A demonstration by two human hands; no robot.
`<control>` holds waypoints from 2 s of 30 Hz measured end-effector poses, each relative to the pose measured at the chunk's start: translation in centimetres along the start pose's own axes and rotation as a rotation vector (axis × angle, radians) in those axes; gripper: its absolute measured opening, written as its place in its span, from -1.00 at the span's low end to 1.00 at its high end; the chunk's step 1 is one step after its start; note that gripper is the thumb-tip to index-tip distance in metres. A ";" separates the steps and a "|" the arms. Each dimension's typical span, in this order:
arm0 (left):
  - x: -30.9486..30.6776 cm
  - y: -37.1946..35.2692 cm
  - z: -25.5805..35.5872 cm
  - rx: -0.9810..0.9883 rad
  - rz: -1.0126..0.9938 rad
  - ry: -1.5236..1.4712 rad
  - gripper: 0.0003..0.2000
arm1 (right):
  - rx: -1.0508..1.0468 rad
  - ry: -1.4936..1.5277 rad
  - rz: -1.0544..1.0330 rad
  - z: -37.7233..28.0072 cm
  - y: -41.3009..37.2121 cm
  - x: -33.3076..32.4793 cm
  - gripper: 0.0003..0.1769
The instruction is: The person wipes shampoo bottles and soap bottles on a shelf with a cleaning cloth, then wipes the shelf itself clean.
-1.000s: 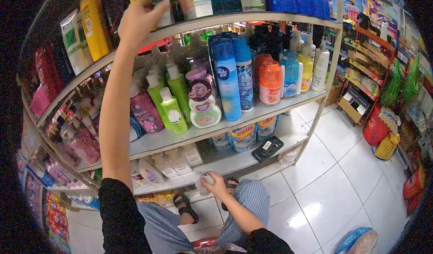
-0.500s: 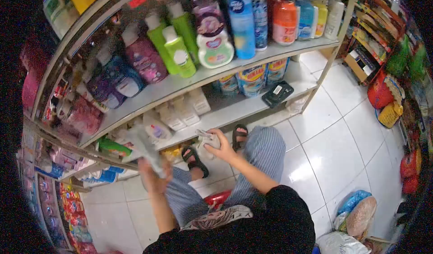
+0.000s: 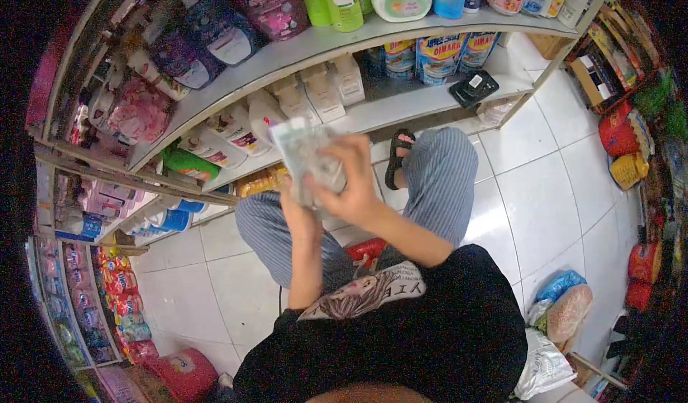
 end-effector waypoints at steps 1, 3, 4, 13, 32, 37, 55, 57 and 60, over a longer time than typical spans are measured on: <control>-0.2 0.4 0.3 -0.039 -0.043 -0.123 -0.58 | -0.021 -0.041 -0.028 -0.6 -1.7 0.1 -0.58; -0.6 0.6 0.1 -0.091 -0.049 -0.154 -0.58 | -0.046 -0.082 -0.067 -0.7 -2.8 0.2 -0.58; -0.7 0.5 -0.2 -0.136 -0.060 -0.179 -0.58 | -0.053 -0.112 -0.104 -0.4 -2.9 0.1 -0.57; -1.8 1.0 -0.2 0.194 -0.052 0.270 -0.68 | 0.298 0.206 -0.159 1.4 0.7 2.7 -0.54; 0.2 -0.4 -0.7 -0.274 -0.189 -0.095 -0.53 | 0.060 0.057 -0.228 1.2 1.4 3.5 -0.59; -2.8 2.5 -2.2 -0.152 -0.123 -0.266 -0.51 | 0.195 0.042 -0.415 1.0 -3.3 3.4 -0.69; -1.2 0.9 -0.8 -0.161 -0.159 -0.501 -0.37 | 0.216 -0.001 -0.587 0.2 -2.8 2.6 -0.64; -2.8 1.8 -1.2 -0.050 -0.111 -0.528 -0.36 | 0.214 0.041 -0.602 0.4 -4.3 2.1 -0.62; -2.8 0.6 -0.6 0.058 0.149 -0.521 -0.36 | 0.432 0.173 -0.518 2.2 -6.5 1.3 -0.64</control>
Point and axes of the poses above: each hand's wrist, its own y-axis towards the middle knuckle, its own x-axis out of the palm, z = x × y, the point moved 5 cm from there along y, towards the middle knuckle, and after that the axes turned 9 degrees about z, right-handed, at the moved point
